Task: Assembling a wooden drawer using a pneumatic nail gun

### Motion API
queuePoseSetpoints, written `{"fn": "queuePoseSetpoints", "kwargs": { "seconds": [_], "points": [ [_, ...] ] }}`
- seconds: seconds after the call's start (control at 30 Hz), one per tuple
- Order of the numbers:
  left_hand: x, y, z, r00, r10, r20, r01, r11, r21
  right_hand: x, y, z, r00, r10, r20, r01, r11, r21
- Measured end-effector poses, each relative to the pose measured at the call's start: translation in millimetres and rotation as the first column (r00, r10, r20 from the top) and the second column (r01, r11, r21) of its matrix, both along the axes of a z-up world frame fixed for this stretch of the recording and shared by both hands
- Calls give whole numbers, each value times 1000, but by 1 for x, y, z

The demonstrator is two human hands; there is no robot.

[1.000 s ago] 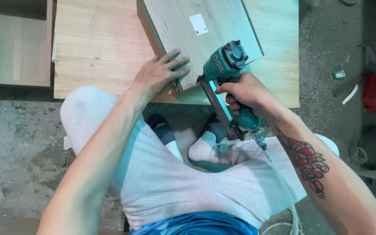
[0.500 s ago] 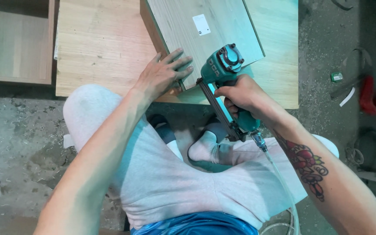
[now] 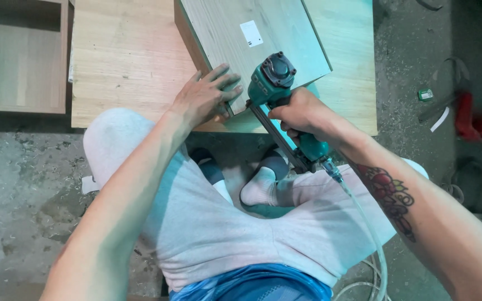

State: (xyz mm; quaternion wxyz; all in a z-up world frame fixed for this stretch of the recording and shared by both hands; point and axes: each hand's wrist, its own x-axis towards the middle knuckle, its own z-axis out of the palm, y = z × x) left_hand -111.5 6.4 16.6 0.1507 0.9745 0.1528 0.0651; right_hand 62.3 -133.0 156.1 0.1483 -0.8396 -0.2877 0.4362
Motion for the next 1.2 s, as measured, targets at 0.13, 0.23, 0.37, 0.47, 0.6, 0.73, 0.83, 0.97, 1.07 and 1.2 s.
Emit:
{"fn": "queuePoseSetpoints", "kwargs": {
  "seconds": [0.13,0.23,0.37,0.47,0.6,0.73,0.83,0.97,1.07,1.2],
  "points": [
    [-14,-17,5,999,38,12,-38,999,0,16,-13,7,996,-77,-52,79,996,49],
    [-18,-28,-2,994,97,48,-97,995,-15,76,-34,-15,988,-155,16,153,984,89],
    [-9,-41,-10,977,143,156,-159,983,95,183,-66,-37,887,-14,461,-3,999,37],
    [12,-52,-17,949,158,272,-211,961,178,233,-95,-46,740,221,636,-144,975,-171],
    [52,-66,-15,923,191,335,-260,950,175,288,-125,-87,574,531,623,-288,843,-453],
    [101,-68,-8,924,185,334,-240,962,133,276,-139,-108,549,501,669,-399,860,-317],
    [140,-70,-6,941,164,297,-207,971,122,275,-143,-144,575,455,680,-399,881,-254],
    [185,-63,-12,954,137,266,-186,968,167,277,-142,-171,585,278,762,-403,915,-24],
    [209,-55,-16,960,135,244,-169,978,125,246,-126,-146,580,71,812,-352,920,170],
    [215,-48,-4,971,98,216,-119,989,85,213,-92,-163,832,-211,513,-263,664,700]
  ]
}}
